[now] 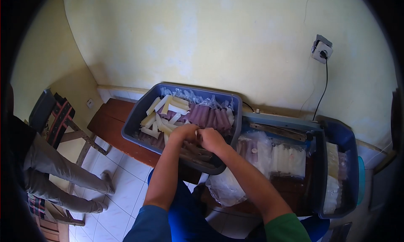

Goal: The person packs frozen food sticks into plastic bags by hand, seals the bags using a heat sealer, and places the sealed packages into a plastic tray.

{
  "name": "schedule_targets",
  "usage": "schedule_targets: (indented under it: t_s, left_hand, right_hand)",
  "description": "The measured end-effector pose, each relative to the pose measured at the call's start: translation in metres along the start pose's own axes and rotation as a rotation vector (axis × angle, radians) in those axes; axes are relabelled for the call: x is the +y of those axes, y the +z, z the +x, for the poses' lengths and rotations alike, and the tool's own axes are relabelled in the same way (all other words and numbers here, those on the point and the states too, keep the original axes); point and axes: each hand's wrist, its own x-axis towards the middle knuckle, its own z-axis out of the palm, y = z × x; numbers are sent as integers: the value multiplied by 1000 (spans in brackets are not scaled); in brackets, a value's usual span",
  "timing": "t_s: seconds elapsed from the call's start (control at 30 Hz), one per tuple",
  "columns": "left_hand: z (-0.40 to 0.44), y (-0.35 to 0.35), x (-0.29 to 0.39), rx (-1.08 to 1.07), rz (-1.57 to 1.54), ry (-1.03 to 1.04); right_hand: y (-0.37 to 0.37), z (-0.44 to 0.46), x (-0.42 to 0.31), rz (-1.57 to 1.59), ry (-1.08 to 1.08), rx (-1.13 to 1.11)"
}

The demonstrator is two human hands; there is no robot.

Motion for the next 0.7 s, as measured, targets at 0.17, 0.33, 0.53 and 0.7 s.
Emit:
schedule_targets:
  t_s: [0.17, 0.33, 0.53, 0.7]
  left_hand:
    - [13, 2, -9, 108, -107, 251]
    - [-8, -9, 17, -35, -600, 545]
    - [-11, 19, 83, 125, -958, 767]
    - [-41, 66, 154, 526, -642, 916]
  right_hand:
    - [-22, -9, -23, -51, -141, 348]
    - [-54, -27, -33, 62, -149, 578]
    - [-104, -86, -33, 347, -44, 690]
    - [-139, -162, -7, 346, 51, 729]
